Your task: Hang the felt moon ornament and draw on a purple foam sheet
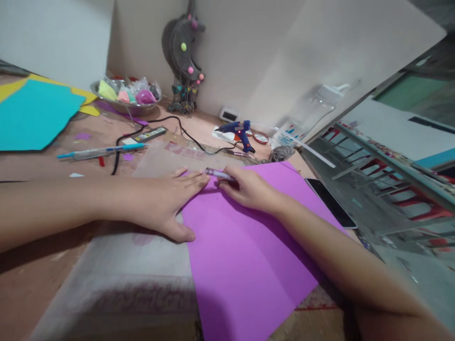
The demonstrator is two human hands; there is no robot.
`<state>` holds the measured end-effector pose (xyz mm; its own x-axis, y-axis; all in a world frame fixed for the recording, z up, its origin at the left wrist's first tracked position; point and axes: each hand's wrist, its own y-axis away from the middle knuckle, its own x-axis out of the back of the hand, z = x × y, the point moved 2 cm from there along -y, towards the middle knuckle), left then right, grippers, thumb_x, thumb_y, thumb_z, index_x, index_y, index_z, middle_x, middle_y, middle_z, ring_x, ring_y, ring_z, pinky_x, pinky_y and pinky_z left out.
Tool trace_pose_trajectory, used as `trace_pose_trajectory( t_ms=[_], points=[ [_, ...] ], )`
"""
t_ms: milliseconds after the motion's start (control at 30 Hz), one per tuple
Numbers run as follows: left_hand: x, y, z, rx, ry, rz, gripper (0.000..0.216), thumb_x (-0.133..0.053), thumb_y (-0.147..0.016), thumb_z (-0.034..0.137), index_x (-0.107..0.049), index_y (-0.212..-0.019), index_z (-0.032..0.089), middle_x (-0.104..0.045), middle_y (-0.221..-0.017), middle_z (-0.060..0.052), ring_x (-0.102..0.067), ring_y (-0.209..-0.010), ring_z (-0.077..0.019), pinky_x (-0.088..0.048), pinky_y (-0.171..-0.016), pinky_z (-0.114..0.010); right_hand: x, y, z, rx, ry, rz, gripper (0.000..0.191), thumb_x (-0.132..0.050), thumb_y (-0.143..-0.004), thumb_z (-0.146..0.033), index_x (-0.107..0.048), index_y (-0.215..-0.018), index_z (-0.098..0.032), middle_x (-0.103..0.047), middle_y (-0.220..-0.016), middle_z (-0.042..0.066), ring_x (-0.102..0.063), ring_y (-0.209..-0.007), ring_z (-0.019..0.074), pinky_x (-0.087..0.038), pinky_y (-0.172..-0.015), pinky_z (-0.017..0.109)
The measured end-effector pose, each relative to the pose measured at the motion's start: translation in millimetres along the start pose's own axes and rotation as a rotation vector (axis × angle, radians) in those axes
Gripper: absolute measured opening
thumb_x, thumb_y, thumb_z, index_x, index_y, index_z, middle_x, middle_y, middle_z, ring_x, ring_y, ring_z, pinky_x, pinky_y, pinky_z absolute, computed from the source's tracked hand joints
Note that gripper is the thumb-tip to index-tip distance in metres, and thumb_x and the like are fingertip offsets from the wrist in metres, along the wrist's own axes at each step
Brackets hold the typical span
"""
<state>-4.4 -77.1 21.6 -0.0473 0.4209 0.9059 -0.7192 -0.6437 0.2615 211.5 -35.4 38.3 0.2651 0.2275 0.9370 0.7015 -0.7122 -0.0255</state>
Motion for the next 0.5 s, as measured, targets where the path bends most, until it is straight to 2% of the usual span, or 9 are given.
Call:
trace_pose_trajectory(
  t_ms=[100, 200, 233, 367, 500],
  points=[
    [0.1, -0.1, -0.6, -0.018, 0.010, 0.010, 0.115, -0.066, -0.077, 0.067, -0.022, -0.165, 0.007, -0.013, -0.172, -0.025, -0.013, -0.159, -0.0436, -0.016, -0.130, -0.058, -3.7, -1.7, -2.4, 0.075, -0.055, -0.071, 0.012, -0.052, -0.097, -0.031, -0.057, -0.094, -0.021, -0.064, -0.080, 0.002, -0.056, -0.069, 0.0156, -0.037, -0.065, 0.026],
    [0.1, -0.2, -1.5, -0.027, 0.037, 0.033, 0.115, -0.069, -0.076, 0.066, -0.025, -0.164, 0.007, -0.018, -0.170, -0.026, -0.017, -0.158, -0.0453, -0.017, -0.129, -0.060, -2.5, -3.6, -2.8, 0.028, 0.061, 0.034, 0.009, -0.052, -0.096, -0.026, -0.057, -0.092, -0.020, -0.063, -0.079, 0.003, -0.054, -0.070, 0.0162, -0.034, -0.065, 0.026],
    [0.1, -0.3, -1.6, -0.029, 0.037, 0.036, 0.114, -0.069, -0.076, 0.066, -0.025, -0.164, 0.007, -0.019, -0.170, -0.025, -0.017, -0.158, -0.0450, -0.017, -0.130, -0.059, -2.3, -3.6, -3.4, 0.032, 0.071, 0.033, 0.008, -0.052, -0.096, -0.025, -0.057, -0.092, -0.020, -0.063, -0.079, 0.003, -0.054, -0.070, 0.0162, -0.034, -0.065, 0.026],
    [-0.2, -0.2, -1.7, -0.021, 0.019, 0.017, 0.113, -0.069, -0.076, 0.066, -0.026, -0.163, 0.007, -0.017, -0.171, -0.024, -0.012, -0.160, -0.0431, -0.014, -0.130, -0.058, -3.4, -2.3, -4.6, 0.096, -0.037, -0.083, 0.011, -0.052, -0.098, -0.029, -0.057, -0.094, -0.020, -0.062, -0.077, 0.001, -0.054, -0.067, 0.0150, -0.035, -0.064, 0.025],
    [1.7, 0.8, -0.6, -0.007, 0.032, 0.037, 0.116, -0.069, -0.076, 0.065, -0.023, -0.164, 0.004, -0.015, -0.171, -0.026, -0.013, -0.159, -0.0457, -0.015, -0.130, -0.060, -1.8, -4.7, 2.3, 0.031, 0.065, 0.086, 0.005, -0.053, -0.093, -0.021, -0.055, -0.089, -0.020, -0.062, -0.079, 0.003, -0.051, -0.067, 0.0152, -0.034, -0.064, 0.026]
  ],
)
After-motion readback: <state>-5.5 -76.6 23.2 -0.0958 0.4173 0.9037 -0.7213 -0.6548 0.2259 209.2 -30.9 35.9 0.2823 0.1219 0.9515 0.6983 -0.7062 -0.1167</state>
